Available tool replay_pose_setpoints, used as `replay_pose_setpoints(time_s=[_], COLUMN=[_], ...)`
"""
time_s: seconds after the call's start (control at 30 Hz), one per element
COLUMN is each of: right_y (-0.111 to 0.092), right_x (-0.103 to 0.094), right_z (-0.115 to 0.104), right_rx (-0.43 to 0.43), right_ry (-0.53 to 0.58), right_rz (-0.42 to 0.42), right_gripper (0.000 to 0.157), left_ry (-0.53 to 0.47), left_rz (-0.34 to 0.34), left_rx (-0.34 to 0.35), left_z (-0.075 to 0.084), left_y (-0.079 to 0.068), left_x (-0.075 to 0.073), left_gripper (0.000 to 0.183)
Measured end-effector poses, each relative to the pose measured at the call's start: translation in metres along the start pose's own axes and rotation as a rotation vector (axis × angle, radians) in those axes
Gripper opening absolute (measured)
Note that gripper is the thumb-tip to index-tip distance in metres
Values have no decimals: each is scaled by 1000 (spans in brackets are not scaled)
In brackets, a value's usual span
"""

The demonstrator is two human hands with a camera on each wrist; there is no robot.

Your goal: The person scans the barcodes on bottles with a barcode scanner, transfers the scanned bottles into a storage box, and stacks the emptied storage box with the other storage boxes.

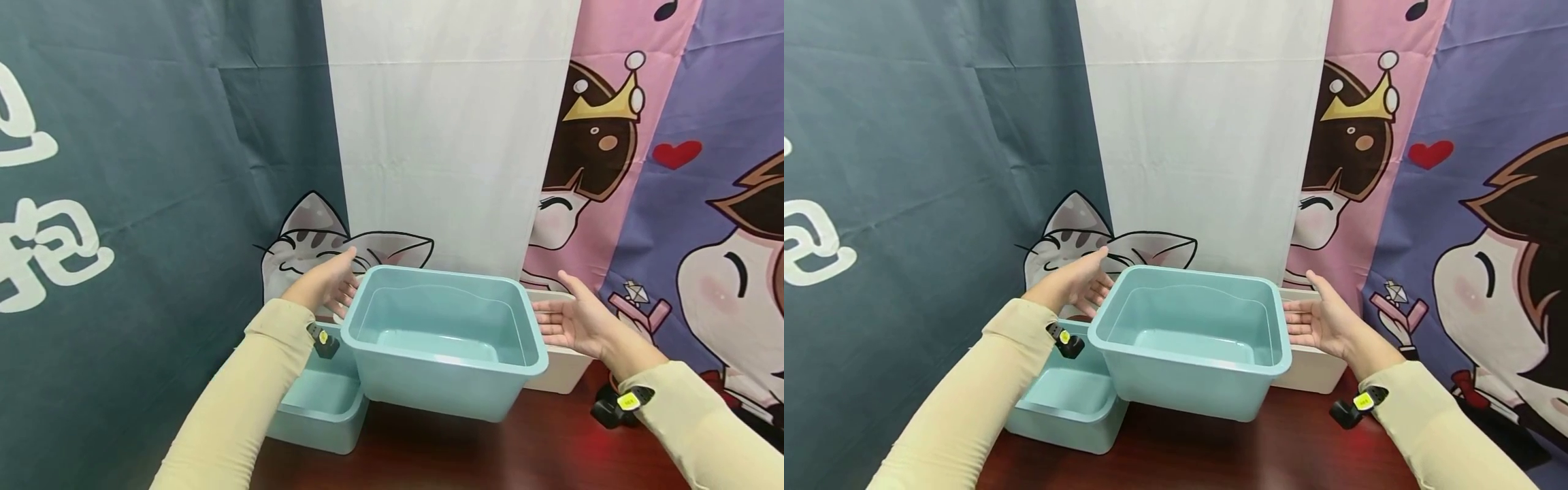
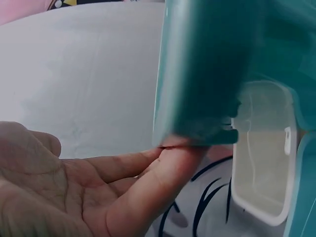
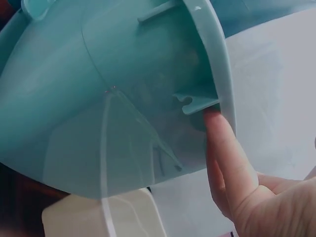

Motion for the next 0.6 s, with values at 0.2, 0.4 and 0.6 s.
replay_pose_setpoints(time_s=[0.2,0.4,0.6], right_y=[8,16,26], right_x=[14,27,39], right_z=[-4,-9,-13], right_rx=[-10,-25,-28], right_ry=[-29,-54,-62], right_rz=[20,50,46], right_gripper=[108,109,109], left_ry=[115,187,223], left_rz=[73,99,113], left_rx=[0,-32,-37], left_z=[9,15,20], left_y=[-9,-18,-26], left_x=[-15,-24,-36], left_gripper=[101,103,104])
Point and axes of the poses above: each hand's wrist, its own y-axis towards the middle knuckle, its own x-axis out of the palm, z = x × y, the point moved 8 cm from there along y, towards the middle knuckle, and after that the axes turned 1 degree about x, right-handed, at the moved point
